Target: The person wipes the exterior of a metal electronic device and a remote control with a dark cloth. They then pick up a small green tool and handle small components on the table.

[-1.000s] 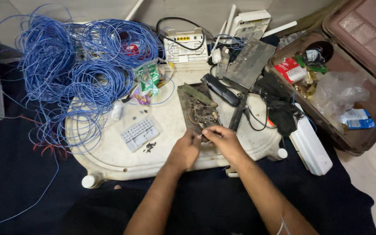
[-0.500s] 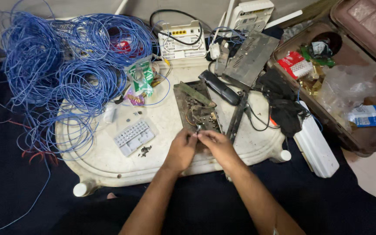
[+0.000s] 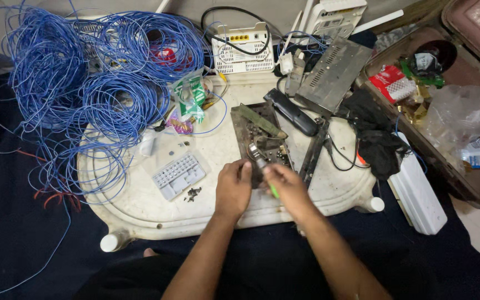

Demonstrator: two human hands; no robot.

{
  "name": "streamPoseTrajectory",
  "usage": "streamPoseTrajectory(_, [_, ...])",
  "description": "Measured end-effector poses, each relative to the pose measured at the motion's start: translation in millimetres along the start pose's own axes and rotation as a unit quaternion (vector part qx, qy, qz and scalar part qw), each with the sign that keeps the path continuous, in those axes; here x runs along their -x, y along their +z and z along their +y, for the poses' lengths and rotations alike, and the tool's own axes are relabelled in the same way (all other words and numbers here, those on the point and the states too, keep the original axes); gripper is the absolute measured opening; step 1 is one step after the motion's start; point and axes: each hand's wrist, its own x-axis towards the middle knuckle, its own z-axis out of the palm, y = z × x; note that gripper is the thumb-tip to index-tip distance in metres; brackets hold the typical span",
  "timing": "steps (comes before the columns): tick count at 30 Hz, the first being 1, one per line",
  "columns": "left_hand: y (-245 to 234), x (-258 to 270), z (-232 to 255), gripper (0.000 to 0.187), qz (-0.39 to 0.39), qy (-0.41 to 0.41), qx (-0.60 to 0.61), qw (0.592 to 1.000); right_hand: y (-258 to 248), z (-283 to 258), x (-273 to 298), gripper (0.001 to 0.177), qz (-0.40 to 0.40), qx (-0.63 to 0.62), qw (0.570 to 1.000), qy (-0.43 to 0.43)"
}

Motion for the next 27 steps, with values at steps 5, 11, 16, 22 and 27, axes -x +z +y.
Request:
streamPoseTrajectory(5, [2,12,-11,0.031,-0.074,0.136,-0.224,0.962,-44,-14,-12,0.023,0.106,0.004,0.992,-0.069])
streamPoseTrajectory(11, [3,15,-15,0.021,-0.128,0.145,-0.365,0.911,-52,-8,-14,0.031,0.201,0.121,0.972,-0.026])
streamPoseTrajectory(16, [-10,8,-14,0.022,-0.103,0.095,-0.391,0.910,-50,-5,-7,0.048,0.309,0.420,0.826,-0.214])
streamPoseTrajectory(22, [-17,5,-5,0.028,0.008,0.046,-0.407,0.912,-51,-5,-11,0.062,0.333,0.300,0.892,-0.055])
streamPoseTrajectory(27, [-8,13,10,0.037,-0.068,0.118,-0.224,0.965,-35,3,-13,0.052,0.337,0.114,0.931,-0.083])
